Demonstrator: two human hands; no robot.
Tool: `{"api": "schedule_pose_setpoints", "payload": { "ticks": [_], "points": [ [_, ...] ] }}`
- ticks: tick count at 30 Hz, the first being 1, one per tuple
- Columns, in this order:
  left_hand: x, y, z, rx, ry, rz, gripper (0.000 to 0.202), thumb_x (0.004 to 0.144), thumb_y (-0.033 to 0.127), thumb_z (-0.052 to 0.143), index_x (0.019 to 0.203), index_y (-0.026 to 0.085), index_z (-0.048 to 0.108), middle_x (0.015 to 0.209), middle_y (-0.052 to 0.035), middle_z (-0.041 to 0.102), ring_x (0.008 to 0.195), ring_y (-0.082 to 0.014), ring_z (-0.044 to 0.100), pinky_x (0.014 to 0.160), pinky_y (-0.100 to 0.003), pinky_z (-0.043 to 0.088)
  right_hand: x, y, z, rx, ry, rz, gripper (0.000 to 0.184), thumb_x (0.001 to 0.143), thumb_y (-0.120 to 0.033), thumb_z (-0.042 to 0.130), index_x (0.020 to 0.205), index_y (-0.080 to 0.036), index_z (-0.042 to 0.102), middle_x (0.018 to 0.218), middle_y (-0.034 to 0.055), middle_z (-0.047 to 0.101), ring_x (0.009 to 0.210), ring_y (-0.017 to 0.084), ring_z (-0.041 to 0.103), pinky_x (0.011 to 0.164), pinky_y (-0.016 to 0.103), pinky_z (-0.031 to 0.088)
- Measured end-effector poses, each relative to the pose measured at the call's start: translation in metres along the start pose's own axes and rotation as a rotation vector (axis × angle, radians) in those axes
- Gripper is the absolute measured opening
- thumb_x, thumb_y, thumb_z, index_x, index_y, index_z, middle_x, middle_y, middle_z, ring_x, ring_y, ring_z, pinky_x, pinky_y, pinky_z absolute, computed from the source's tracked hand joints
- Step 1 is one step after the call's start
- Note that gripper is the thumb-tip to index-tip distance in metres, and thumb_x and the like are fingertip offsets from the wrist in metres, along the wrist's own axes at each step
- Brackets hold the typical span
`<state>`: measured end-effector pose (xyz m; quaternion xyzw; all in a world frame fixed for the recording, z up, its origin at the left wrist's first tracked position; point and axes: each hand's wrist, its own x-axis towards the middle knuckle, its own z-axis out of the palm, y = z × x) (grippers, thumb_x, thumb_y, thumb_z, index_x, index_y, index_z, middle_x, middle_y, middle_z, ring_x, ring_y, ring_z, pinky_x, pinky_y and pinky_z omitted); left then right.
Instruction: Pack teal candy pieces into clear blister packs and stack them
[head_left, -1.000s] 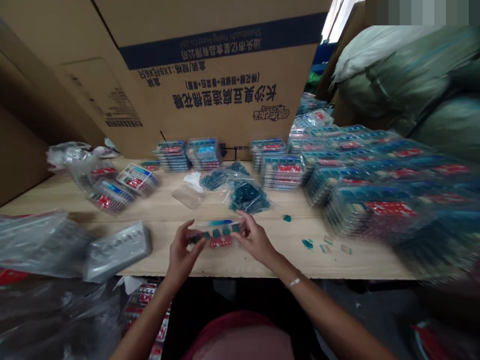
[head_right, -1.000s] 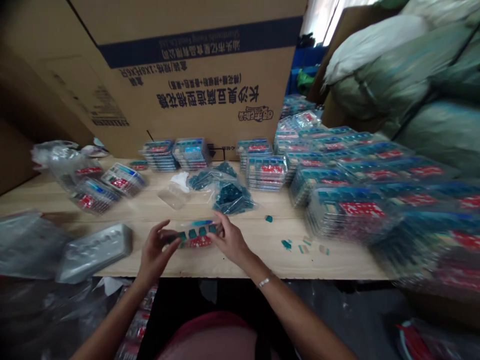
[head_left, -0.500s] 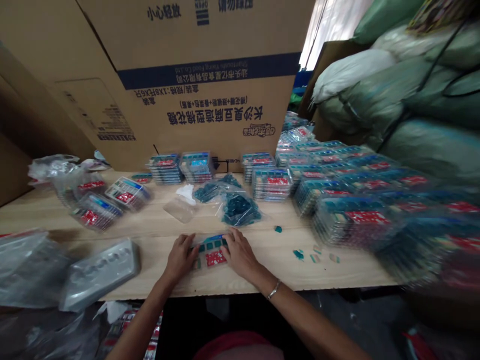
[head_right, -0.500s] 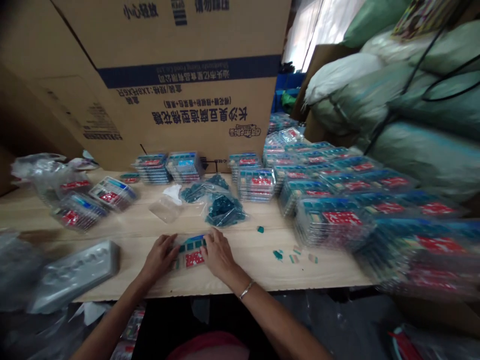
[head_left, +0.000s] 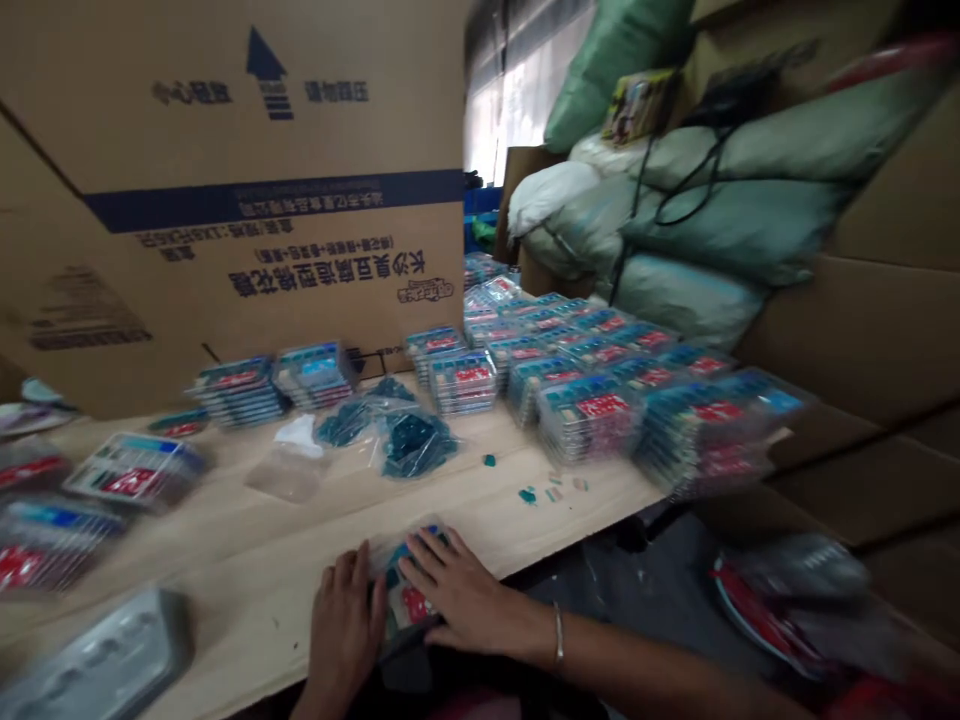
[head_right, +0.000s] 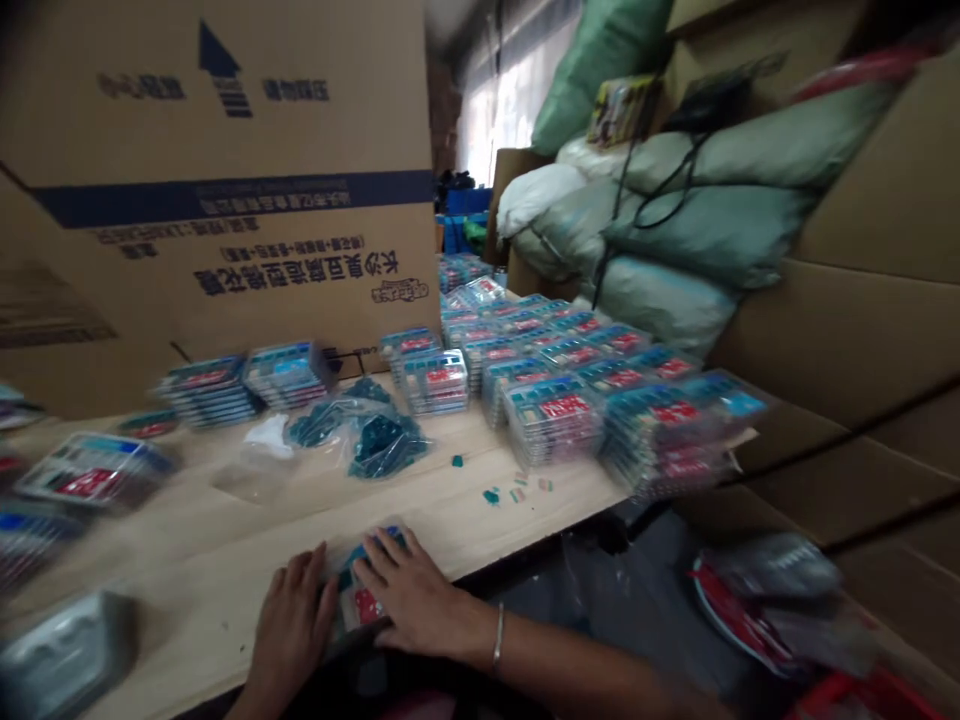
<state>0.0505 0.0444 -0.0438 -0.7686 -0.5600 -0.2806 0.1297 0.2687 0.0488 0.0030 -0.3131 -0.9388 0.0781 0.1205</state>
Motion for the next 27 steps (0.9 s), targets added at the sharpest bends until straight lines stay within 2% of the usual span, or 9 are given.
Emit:
{"api": "schedule_pose_setpoints", "payload": {
  "ticks": [3, 5, 9, 11, 14, 17, 19, 22, 27],
  "points": [
    [0.006, 0.026, 0.007, -0.122, 0.005, -0.005, 0.038, 0.091, 0.035, 0.040, 0.121, 0.016, 0.054, 0.104, -0.0129, 0.064, 0.095, -0.0271, 0.058, 0.080, -0.047, 0.049, -0.024, 0.004, 0.004, -0.128, 0.064, 0.082, 0.060, 0.088, -0.033, 0.053, 0.140, -0.009, 0.035, 0.145, 0.0203, 0.037, 0.135, 0.031, 0.030, 0.109, 0.048, 0.027],
    [0.010, 0.034, 0.008, -0.278, -0.022, -0.076, 0.038, 0.091, 0.037, 0.040, 0.122, 0.018, 0.053, 0.109, -0.0113, 0.064, 0.100, -0.0267, 0.059, 0.084, -0.048, 0.049, -0.037, 0.009, -0.002, -0.169, 0.086, 0.082, 0.057, 0.086, -0.032, 0.057, 0.136, -0.011, 0.041, 0.141, 0.0194, 0.043, 0.130, 0.031, 0.039, 0.105, 0.044, 0.034],
    [0.012, 0.032, 0.002, -0.578, -0.038, -0.358, 0.038, 0.092, 0.043, 0.036, 0.117, 0.020, 0.054, 0.112, -0.0090, 0.065, 0.105, -0.0247, 0.061, 0.089, -0.045, 0.051, -0.045, 0.030, -0.041, -0.140, 0.184, 0.046, 0.039, 0.087, -0.027, 0.055, 0.125, -0.019, 0.053, 0.120, 0.0098, 0.063, 0.108, 0.020, 0.059, 0.093, 0.031, 0.046],
    [0.011, 0.030, 0.000, -0.655, -0.042, -0.451, 0.040, 0.090, 0.047, 0.038, 0.113, 0.020, 0.057, 0.110, -0.0086, 0.066, 0.104, -0.0254, 0.062, 0.090, -0.046, 0.051, -0.031, 0.052, -0.069, -0.168, 0.297, 0.068, 0.031, 0.090, -0.022, 0.049, 0.120, -0.021, 0.056, 0.111, 0.0077, 0.067, 0.099, 0.017, 0.062, 0.088, 0.029, 0.047],
    [0.008, 0.030, 0.001, -0.680, -0.045, -0.477, 0.042, 0.087, 0.051, 0.043, 0.110, 0.020, 0.060, 0.106, -0.0090, 0.068, 0.101, -0.0269, 0.064, 0.090, -0.048, 0.051, 0.011, 0.099, -0.111, -0.307, 0.445, 0.139, 0.032, 0.092, -0.018, 0.044, 0.122, -0.020, 0.055, 0.121, 0.0098, 0.062, 0.108, 0.021, 0.057, 0.094, 0.036, 0.042],
    [0.004, 0.032, 0.006, -0.667, -0.052, -0.441, 0.039, 0.087, 0.049, 0.044, 0.110, 0.022, 0.061, 0.105, -0.0082, 0.069, 0.099, -0.0266, 0.064, 0.092, -0.049, 0.050, 0.063, 0.153, -0.137, -0.395, 0.437, 0.286, 0.037, 0.092, -0.016, 0.043, 0.127, -0.019, 0.051, 0.130, 0.0120, 0.054, 0.116, 0.024, 0.050, 0.098, 0.040, 0.037],
    [0.000, 0.033, 0.010, -0.658, -0.024, -0.438, 0.036, 0.089, 0.046, 0.042, 0.112, 0.024, 0.060, 0.110, -0.0074, 0.067, 0.103, -0.0261, 0.063, 0.097, -0.050, 0.047, 0.089, 0.183, -0.141, -0.395, 0.341, 0.383, 0.042, 0.088, -0.025, 0.054, 0.129, -0.017, 0.050, 0.132, 0.0135, 0.052, 0.119, 0.027, 0.047, 0.100, 0.044, 0.033],
    [-0.004, 0.034, 0.014, -0.663, 0.022, -0.451, 0.034, 0.091, 0.043, 0.039, 0.113, 0.025, 0.059, 0.109, -0.0074, 0.067, 0.102, -0.0254, 0.063, 0.096, -0.049, 0.048, 0.107, 0.213, -0.132, -0.378, 0.292, 0.448, 0.055, 0.082, -0.038, 0.062, 0.129, -0.013, 0.049, 0.133, 0.0169, 0.050, 0.121, 0.031, 0.044, 0.100, 0.049, 0.032],
    [0.002, 0.039, 0.008, -0.654, 0.006, -0.460, 0.032, 0.089, 0.043, 0.044, 0.108, 0.024, 0.061, 0.098, -0.0077, 0.068, 0.092, -0.0238, 0.064, 0.082, -0.041, 0.055, 0.106, 0.226, -0.116, -0.365, 0.280, 0.464, 0.059, 0.085, -0.040, 0.056, 0.134, -0.010, 0.042, 0.140, 0.0186, 0.043, 0.129, 0.033, 0.036, 0.104, 0.053, 0.024]
  ]
}}
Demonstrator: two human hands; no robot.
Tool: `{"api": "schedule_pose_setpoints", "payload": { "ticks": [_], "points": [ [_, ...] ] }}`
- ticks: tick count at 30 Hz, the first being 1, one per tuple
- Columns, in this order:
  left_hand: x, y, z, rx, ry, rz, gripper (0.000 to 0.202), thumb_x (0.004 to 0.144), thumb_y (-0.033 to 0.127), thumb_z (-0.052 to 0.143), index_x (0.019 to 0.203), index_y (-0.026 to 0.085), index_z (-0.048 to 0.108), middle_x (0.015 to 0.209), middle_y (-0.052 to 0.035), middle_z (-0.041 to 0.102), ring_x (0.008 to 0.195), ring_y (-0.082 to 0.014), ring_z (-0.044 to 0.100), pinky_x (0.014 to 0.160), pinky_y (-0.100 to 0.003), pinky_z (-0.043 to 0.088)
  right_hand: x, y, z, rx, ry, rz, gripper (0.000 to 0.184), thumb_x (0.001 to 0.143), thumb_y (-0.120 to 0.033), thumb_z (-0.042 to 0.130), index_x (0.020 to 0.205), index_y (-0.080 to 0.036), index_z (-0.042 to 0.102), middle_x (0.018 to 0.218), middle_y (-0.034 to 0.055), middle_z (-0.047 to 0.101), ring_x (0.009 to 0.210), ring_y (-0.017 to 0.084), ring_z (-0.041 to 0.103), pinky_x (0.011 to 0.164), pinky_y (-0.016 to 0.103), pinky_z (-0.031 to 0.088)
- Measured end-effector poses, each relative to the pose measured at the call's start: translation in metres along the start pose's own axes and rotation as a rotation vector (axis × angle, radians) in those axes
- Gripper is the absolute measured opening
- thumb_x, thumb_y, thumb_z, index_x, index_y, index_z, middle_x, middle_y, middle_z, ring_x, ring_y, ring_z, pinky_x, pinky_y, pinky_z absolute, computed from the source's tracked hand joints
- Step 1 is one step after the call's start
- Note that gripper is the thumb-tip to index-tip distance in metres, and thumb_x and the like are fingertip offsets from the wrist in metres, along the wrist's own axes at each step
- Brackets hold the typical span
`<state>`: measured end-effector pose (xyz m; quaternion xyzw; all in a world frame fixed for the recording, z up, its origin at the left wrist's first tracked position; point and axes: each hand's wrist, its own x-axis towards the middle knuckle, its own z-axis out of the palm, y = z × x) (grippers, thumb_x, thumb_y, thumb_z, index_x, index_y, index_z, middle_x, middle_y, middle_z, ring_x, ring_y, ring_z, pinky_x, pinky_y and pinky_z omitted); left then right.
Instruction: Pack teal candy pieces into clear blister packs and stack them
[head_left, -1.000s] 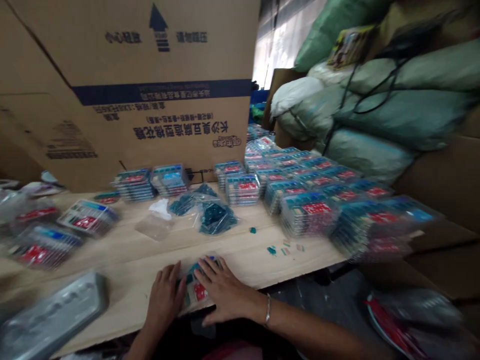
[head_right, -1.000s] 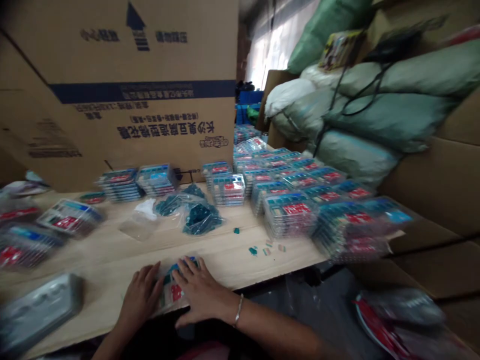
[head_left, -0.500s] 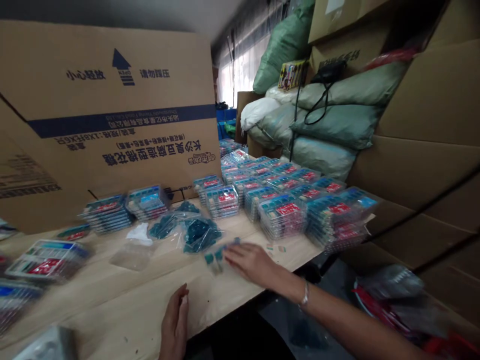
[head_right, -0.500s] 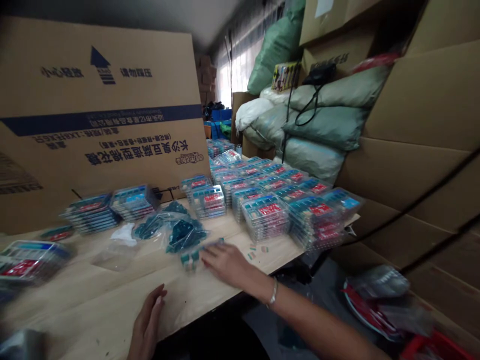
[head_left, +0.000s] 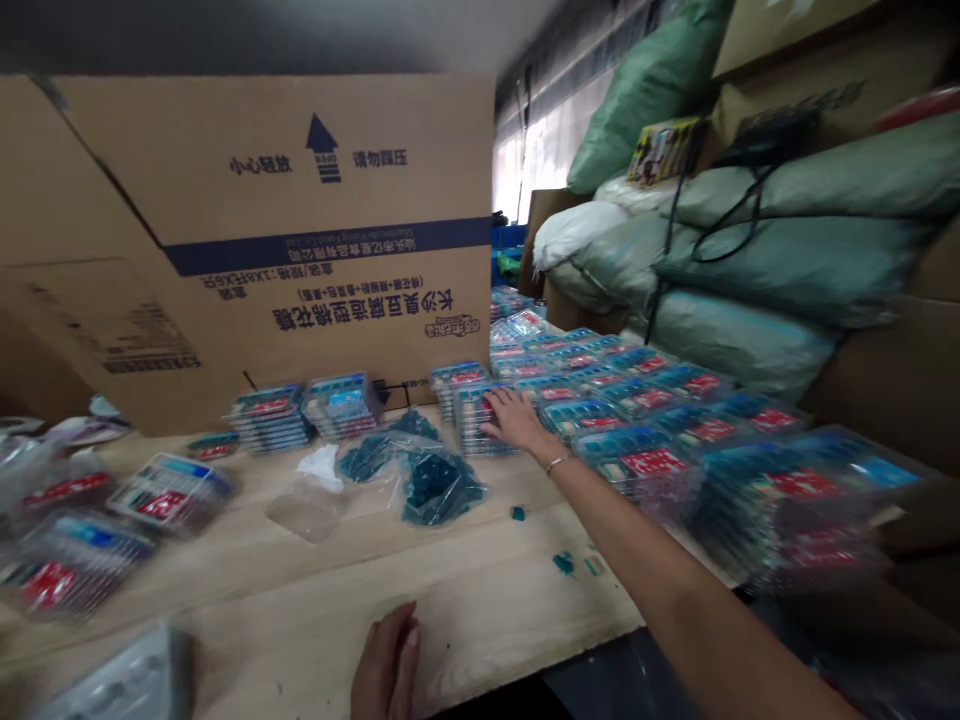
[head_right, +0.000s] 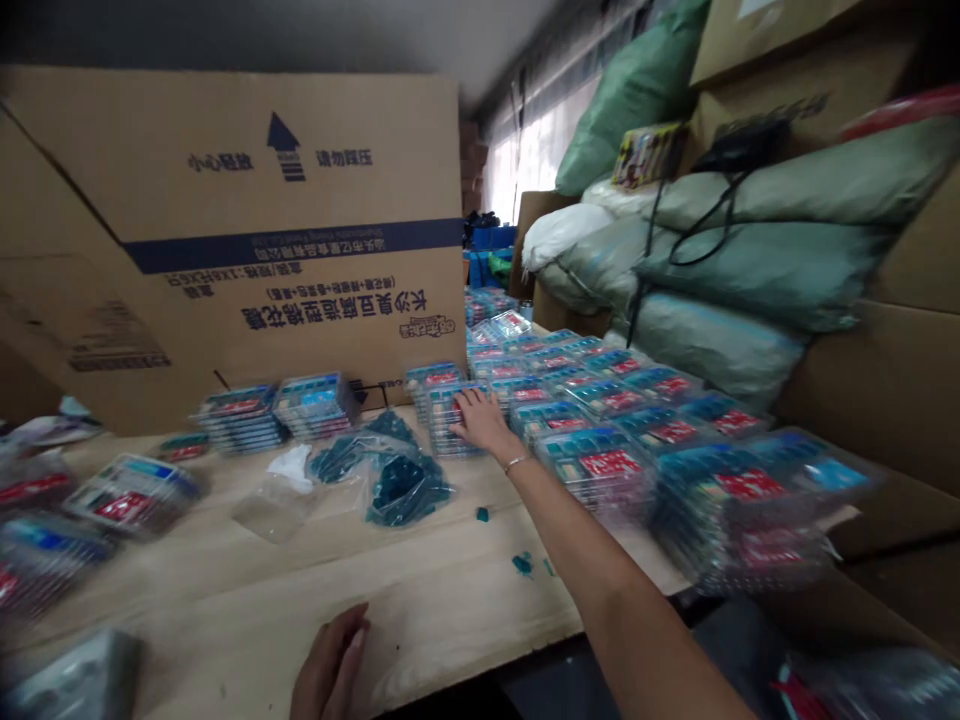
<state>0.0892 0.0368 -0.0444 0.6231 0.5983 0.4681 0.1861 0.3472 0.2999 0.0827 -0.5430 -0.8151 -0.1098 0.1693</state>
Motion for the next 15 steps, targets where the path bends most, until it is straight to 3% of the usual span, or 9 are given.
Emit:
{"api": "schedule_pose_setpoints", "payload": {
  "ticks": [4, 7, 11, 14, 15],
  "points": [
    [0.005, 0.016, -0.007, 0.049, -0.064, 0.018, 0.029, 0.089, 0.041, 0.045, 0.105, 0.023, 0.062, 0.094, -0.0076, 0.068, 0.087, -0.0226, 0.065, 0.076, -0.038, 0.057, -0.012, -0.011, 0.000, -0.016, 0.069, -0.013, 0.063, 0.085, -0.037, 0.056, 0.138, -0.008, 0.038, 0.145, 0.0209, 0.036, 0.135, 0.035, 0.027, 0.106, 0.057, 0.020],
    [0.001, 0.026, -0.008, 0.072, -0.087, 0.031, 0.028, 0.090, 0.038, 0.043, 0.104, 0.022, 0.061, 0.090, -0.0083, 0.068, 0.083, -0.0215, 0.065, 0.072, -0.036, 0.057, -0.036, -0.034, -0.001, 0.074, 0.212, -0.109, 0.047, 0.089, -0.032, 0.048, 0.131, -0.011, 0.046, 0.139, 0.0188, 0.043, 0.131, 0.033, 0.033, 0.104, 0.054, 0.028],
    [0.004, 0.026, -0.012, 0.108, -0.141, 0.035, 0.026, 0.090, 0.034, 0.043, 0.104, 0.021, 0.060, 0.088, -0.0081, 0.068, 0.082, -0.0203, 0.064, 0.072, -0.036, 0.055, -0.100, -0.078, 0.004, 0.292, 0.339, -0.258, 0.032, 0.091, -0.026, 0.044, 0.118, -0.015, 0.056, 0.122, 0.0153, 0.057, 0.118, 0.028, 0.049, 0.096, 0.046, 0.041],
    [0.038, 0.008, -0.035, 0.175, -0.206, 0.069, 0.021, 0.086, 0.033, 0.047, 0.091, 0.020, 0.063, 0.086, -0.0070, 0.068, 0.081, -0.0195, 0.063, 0.073, -0.034, 0.054, -0.160, -0.106, 0.015, 0.394, 0.301, -0.361, 0.028, 0.090, -0.021, 0.046, 0.115, -0.016, 0.056, 0.117, 0.0130, 0.061, 0.114, 0.026, 0.053, 0.092, 0.043, 0.045],
    [0.055, -0.001, -0.046, 0.250, -0.143, 0.074, 0.021, 0.085, 0.031, 0.047, 0.091, 0.019, 0.063, 0.089, -0.0078, 0.067, 0.086, -0.0204, 0.063, 0.078, -0.036, 0.052, -0.176, -0.113, 0.019, 0.418, 0.275, -0.375, 0.026, 0.090, -0.021, 0.046, 0.113, -0.017, 0.057, 0.116, 0.0122, 0.062, 0.113, 0.026, 0.054, 0.091, 0.042, 0.046]
  ]
}}
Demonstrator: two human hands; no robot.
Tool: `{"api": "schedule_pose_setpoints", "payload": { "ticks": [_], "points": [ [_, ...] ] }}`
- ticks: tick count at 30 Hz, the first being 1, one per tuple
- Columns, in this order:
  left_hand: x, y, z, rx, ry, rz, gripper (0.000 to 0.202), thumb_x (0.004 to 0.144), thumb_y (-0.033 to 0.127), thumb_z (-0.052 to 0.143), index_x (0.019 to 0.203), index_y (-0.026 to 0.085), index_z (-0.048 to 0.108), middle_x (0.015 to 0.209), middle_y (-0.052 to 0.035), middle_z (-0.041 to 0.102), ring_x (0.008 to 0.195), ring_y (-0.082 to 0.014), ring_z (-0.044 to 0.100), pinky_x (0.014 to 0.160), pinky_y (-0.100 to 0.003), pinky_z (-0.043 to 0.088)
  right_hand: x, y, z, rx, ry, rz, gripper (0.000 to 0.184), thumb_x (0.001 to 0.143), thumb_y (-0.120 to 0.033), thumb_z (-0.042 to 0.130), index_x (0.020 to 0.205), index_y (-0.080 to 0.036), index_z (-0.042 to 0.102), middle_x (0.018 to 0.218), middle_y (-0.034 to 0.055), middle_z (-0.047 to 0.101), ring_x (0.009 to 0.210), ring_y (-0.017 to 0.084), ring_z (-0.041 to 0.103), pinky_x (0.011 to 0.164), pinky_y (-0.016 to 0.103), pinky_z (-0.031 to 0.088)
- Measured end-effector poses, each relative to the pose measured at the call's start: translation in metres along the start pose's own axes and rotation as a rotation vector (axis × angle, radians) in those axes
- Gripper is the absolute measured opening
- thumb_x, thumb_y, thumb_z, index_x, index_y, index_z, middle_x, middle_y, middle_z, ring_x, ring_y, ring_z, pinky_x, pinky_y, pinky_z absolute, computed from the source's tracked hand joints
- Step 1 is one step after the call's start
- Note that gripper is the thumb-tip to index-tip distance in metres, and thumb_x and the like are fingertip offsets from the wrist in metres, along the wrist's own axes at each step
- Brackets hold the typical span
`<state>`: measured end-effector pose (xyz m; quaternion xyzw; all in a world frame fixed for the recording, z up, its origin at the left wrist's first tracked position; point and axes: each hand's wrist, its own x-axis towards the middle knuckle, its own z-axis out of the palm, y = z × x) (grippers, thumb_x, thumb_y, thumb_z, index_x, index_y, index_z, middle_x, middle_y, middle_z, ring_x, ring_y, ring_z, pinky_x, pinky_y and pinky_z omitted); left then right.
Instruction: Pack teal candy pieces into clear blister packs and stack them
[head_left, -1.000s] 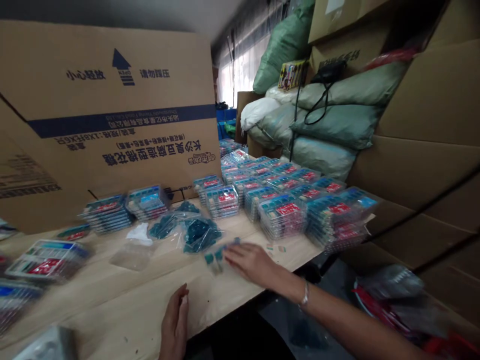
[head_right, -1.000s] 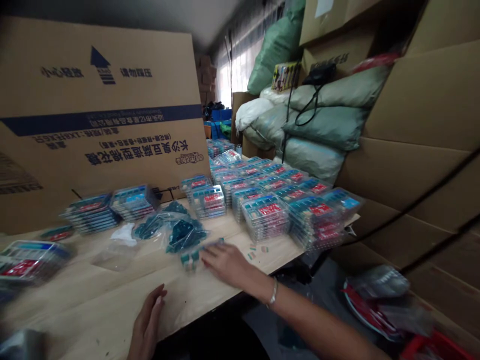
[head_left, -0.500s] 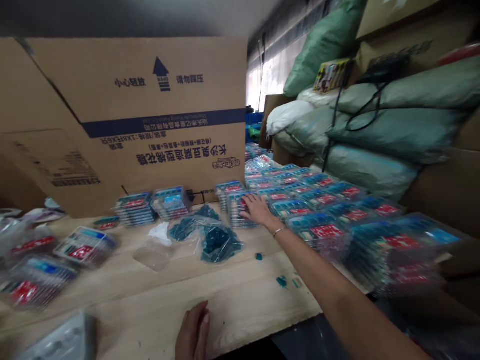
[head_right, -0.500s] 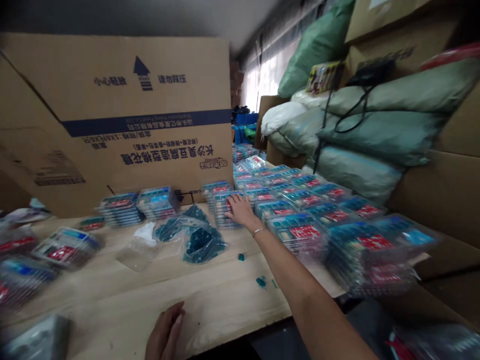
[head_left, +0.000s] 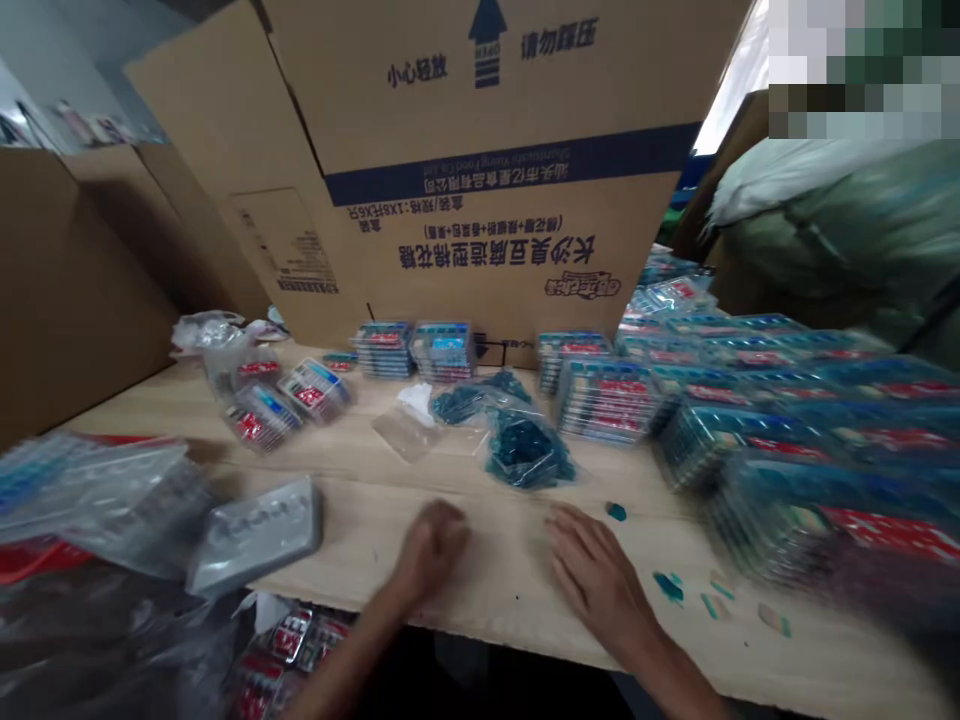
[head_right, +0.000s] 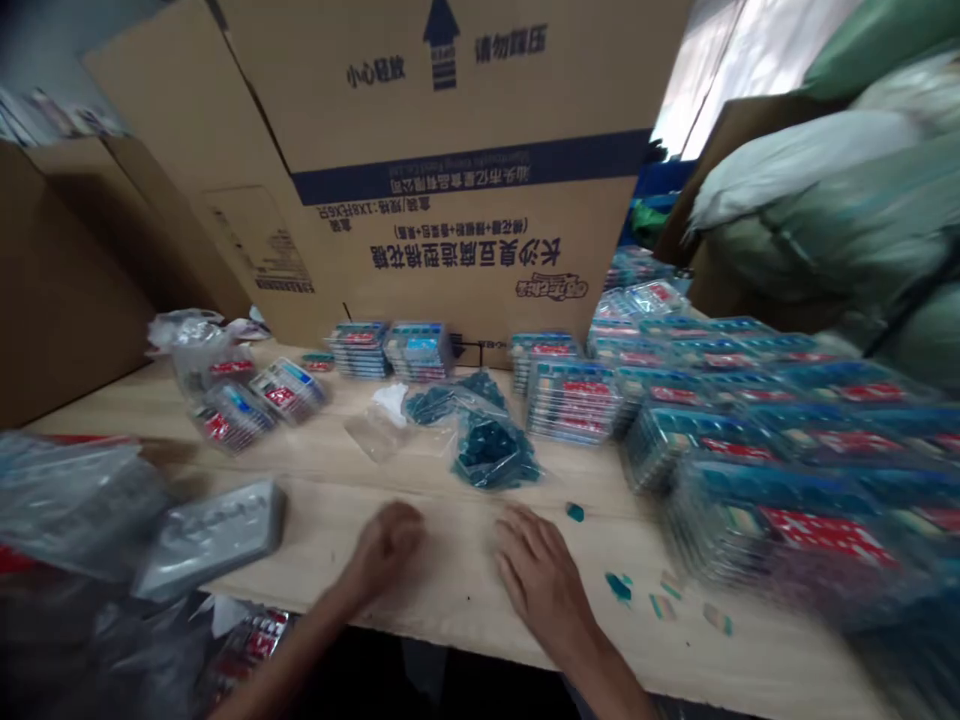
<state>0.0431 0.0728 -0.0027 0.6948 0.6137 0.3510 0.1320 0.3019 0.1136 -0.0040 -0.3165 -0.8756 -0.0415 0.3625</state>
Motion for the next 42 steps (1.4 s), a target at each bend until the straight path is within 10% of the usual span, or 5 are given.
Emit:
{"api": "schedule_pose_setpoints", "payload": {
  "ticks": [6, 15, 21, 28, 42],
  "points": [
    [0.070, -0.059, -0.041, 0.464, 0.027, -0.178, 0.023, 0.081, 0.029, 0.053, 0.097, 0.015, 0.061, 0.107, -0.0151, 0.061, 0.109, -0.0289, 0.052, 0.090, -0.045, 0.041, -0.032, -0.024, 0.016, 0.071, -0.086, 0.077, 0.022, 0.090, -0.022, 0.044, 0.107, -0.021, 0.058, 0.105, 0.0092, 0.065, 0.099, 0.023, 0.061, 0.082, 0.039, 0.052],
    [0.026, -0.029, -0.037, 0.454, -0.226, -0.149, 0.056, 0.087, 0.055, 0.035, 0.050, 0.019, 0.058, 0.055, -0.0065, 0.063, 0.068, -0.0209, 0.061, 0.079, -0.033, 0.042, -0.033, -0.018, 0.022, 0.069, -0.070, 0.083, 0.021, 0.089, -0.022, 0.045, 0.105, -0.021, 0.058, 0.103, 0.0086, 0.065, 0.096, 0.023, 0.061, 0.082, 0.038, 0.050],
    [0.020, -0.013, -0.042, 0.613, -0.302, -0.355, 0.062, 0.074, 0.073, 0.039, 0.071, 0.019, 0.068, 0.074, -0.0117, 0.073, 0.082, -0.0281, 0.068, 0.091, -0.042, 0.037, -0.009, -0.038, 0.021, 0.283, -0.259, 0.144, 0.017, 0.089, -0.016, 0.044, 0.094, -0.021, 0.059, 0.091, 0.0056, 0.065, 0.086, 0.020, 0.059, 0.078, 0.034, 0.048],
    [0.030, 0.004, -0.037, 0.659, -0.309, -0.524, 0.072, 0.075, 0.075, 0.034, 0.077, 0.013, 0.070, 0.086, -0.0196, 0.072, 0.092, -0.0343, 0.066, 0.089, -0.048, 0.036, 0.017, -0.079, 0.043, 0.390, -0.435, 0.132, 0.023, 0.082, -0.016, 0.055, 0.104, -0.020, 0.062, 0.121, 0.0077, 0.058, 0.109, 0.023, 0.051, 0.096, 0.039, 0.040],
    [0.026, -0.003, -0.037, 0.579, -0.258, -0.552, 0.048, 0.078, 0.063, 0.043, 0.074, 0.019, 0.062, 0.081, -0.0094, 0.073, 0.089, -0.0269, 0.067, 0.084, -0.038, 0.036, 0.027, -0.083, 0.046, 0.347, -0.477, 0.073, 0.023, 0.086, -0.021, 0.053, 0.108, -0.021, 0.061, 0.137, 0.0056, 0.050, 0.116, 0.024, 0.046, 0.099, 0.041, 0.037]
  ]
}}
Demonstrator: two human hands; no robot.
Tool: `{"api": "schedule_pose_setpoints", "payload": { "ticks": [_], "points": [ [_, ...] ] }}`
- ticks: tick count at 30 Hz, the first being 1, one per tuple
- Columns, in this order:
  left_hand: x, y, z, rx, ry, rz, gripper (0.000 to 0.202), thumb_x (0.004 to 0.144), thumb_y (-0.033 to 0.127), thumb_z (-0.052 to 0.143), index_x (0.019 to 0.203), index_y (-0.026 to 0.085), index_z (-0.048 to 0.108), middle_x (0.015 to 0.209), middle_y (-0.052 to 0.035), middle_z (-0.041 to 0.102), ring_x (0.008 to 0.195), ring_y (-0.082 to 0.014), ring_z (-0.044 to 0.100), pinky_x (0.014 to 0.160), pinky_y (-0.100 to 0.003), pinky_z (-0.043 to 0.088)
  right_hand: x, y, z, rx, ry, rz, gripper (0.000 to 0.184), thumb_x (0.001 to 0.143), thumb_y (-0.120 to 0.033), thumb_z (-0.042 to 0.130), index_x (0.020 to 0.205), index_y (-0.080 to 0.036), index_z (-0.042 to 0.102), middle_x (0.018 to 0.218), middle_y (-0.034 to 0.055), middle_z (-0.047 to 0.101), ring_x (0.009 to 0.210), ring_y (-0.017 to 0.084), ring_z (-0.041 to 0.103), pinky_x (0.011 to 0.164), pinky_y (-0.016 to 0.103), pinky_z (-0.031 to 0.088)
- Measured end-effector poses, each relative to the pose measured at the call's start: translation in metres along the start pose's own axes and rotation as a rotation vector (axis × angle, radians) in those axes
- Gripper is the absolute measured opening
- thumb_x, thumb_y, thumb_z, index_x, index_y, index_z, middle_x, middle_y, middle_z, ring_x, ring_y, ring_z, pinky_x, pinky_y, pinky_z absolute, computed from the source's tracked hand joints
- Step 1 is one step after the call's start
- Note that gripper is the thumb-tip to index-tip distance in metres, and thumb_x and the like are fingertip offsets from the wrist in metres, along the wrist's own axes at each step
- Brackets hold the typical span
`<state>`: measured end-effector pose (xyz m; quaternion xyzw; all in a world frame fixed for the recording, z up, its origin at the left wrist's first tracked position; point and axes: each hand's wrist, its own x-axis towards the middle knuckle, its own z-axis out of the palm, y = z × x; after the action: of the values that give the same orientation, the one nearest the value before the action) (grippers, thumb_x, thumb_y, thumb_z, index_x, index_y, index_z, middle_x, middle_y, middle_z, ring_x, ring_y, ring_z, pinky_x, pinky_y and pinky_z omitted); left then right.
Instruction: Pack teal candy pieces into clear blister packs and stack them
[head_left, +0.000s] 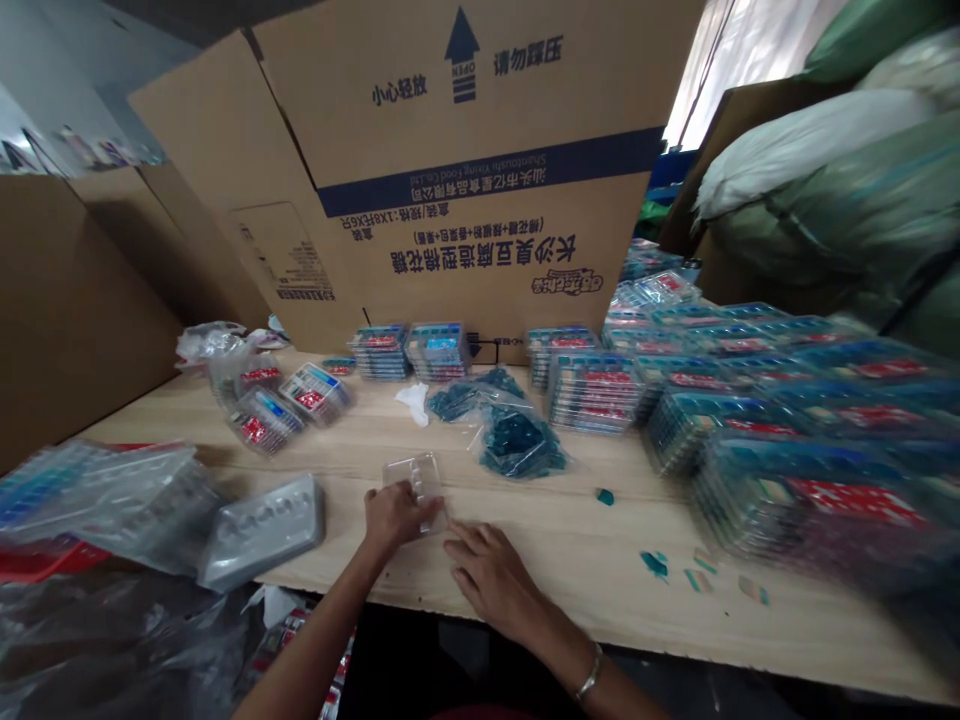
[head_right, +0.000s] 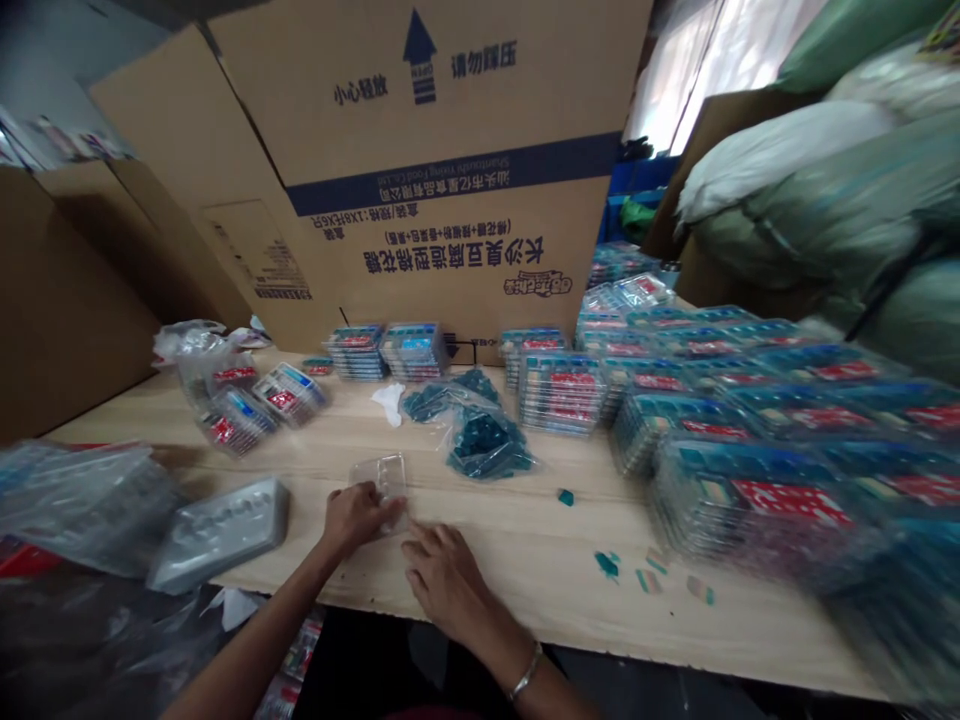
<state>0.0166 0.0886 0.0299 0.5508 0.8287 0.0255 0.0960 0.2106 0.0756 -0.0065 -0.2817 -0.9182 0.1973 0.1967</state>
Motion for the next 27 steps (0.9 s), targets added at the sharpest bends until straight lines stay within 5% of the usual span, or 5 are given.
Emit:
{"api": "schedule_pose_setpoints", "payload": {
  "ticks": [8, 11, 16, 27],
  "points": [
    [-0.004, 0.004, 0.004, -0.014, 0.077, -0.023, 0.037, 0.078, 0.051, 0.051, 0.093, 0.018, 0.059, 0.086, -0.0086, 0.071, 0.091, -0.0272, 0.064, 0.087, -0.042, 0.034, 0.001, 0.000, 0.002, -0.031, -0.005, -0.024, 0.025, 0.088, -0.023, 0.052, 0.111, -0.022, 0.060, 0.135, 0.0033, 0.052, 0.115, 0.023, 0.047, 0.098, 0.040, 0.037],
    [-0.004, 0.007, 0.007, 0.017, 0.181, 0.095, 0.032, 0.082, 0.040, 0.050, 0.105, 0.019, 0.056, 0.103, -0.0098, 0.066, 0.102, -0.0271, 0.058, 0.092, -0.044, 0.031, 0.002, -0.001, 0.001, -0.040, 0.005, -0.025, 0.024, 0.088, -0.022, 0.052, 0.110, -0.023, 0.061, 0.133, 0.0029, 0.054, 0.112, 0.022, 0.048, 0.096, 0.039, 0.038],
    [0.003, 0.012, 0.012, 0.016, 0.185, 0.100, 0.033, 0.083, 0.051, 0.049, 0.087, 0.021, 0.062, 0.099, -0.0096, 0.062, 0.101, -0.0279, 0.053, 0.086, -0.041, 0.035, 0.002, -0.002, 0.001, -0.063, -0.004, -0.033, 0.023, 0.088, -0.020, 0.052, 0.109, -0.021, 0.062, 0.132, 0.0039, 0.054, 0.110, 0.022, 0.049, 0.095, 0.039, 0.039],
    [0.006, 0.009, 0.014, 0.029, 0.134, 0.069, 0.028, 0.084, 0.045, 0.048, 0.091, 0.022, 0.061, 0.102, -0.0082, 0.060, 0.104, -0.0251, 0.052, 0.092, -0.041, 0.033, 0.000, 0.002, 0.004, -0.035, 0.026, -0.042, 0.023, 0.087, -0.020, 0.052, 0.108, -0.022, 0.061, 0.132, 0.0048, 0.054, 0.109, 0.024, 0.047, 0.094, 0.041, 0.038]
  ]
}}
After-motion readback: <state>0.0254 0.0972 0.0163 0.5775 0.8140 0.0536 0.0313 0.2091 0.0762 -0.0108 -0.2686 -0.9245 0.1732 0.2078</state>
